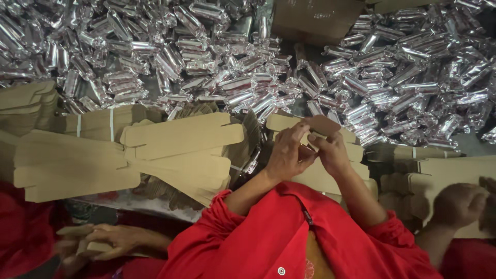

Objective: The person folds flat cardboard boxes and places silver-wrapped cylindrical items into them. The process is repeated continuously with items taken from a large pile on the table.

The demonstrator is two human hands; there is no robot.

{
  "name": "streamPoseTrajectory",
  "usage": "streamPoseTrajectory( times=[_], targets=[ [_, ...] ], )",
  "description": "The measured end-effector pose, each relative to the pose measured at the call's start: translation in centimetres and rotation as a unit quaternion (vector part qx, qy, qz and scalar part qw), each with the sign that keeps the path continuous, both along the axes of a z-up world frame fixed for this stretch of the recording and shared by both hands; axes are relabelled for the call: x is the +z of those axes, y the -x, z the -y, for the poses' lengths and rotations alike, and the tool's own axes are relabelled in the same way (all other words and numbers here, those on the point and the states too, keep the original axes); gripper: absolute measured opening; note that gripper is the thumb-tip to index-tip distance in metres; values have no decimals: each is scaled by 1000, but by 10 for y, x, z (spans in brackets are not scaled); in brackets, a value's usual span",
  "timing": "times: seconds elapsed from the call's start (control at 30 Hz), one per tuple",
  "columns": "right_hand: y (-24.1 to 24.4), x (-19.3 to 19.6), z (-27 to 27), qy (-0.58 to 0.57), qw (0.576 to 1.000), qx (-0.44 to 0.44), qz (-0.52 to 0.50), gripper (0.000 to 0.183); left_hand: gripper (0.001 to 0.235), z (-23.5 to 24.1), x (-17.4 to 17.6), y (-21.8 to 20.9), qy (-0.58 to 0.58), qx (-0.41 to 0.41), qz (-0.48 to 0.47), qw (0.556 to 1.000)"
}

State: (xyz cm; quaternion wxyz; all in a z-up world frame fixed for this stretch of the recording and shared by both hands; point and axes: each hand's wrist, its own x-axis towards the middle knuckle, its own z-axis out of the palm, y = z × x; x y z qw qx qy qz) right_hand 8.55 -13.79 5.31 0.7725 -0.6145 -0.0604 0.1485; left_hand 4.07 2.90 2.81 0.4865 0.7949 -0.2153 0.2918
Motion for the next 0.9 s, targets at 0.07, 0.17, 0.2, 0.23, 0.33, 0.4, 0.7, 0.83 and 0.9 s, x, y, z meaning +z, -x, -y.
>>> streamPoseTrajectory(
  times=[0.07, 0.17, 0.2, 0.23, 0.33, 0.4, 0.7, 0.83, 0.9],
  targets=[
    [6, 5, -2, 114, 970, -21, 214, 48, 91, 2, 1, 1, -3, 10, -11, 1000],
    [11, 16, -5, 199, 900, -22, 386, 47, 96, 6, -1, 3, 15, 15, -36, 999],
    [13, 18, -6, 213, 883, -17, 418, 48, 96, 7, -2, 5, 30, 9, -52, 998],
    [15, 20, -9, 236, 874, -28, 423, 46, 96, 8, -4, 6, 46, 4, -68, 997],
    [17, 25, -12, 269, 863, -49, 426, 42, 97, 9, -4, 4, 65, -7, -81, 995],
    [16, 26, -12, 244, 878, -47, 408, 41, 98, 9, -3, 4, 69, -12, -81, 994],
    [14, 22, -11, 199, 899, -27, 389, 45, 98, 8, -1, 1, 79, -12, -79, 994],
    [11, 23, -13, 160, 918, -15, 362, 46, 100, 8, -5, 0, 83, -10, -98, 992],
    [10, 23, -14, 131, 914, 4, 385, 48, 100, 9, -7, -2, 89, -4, -105, 990]
  ],
)
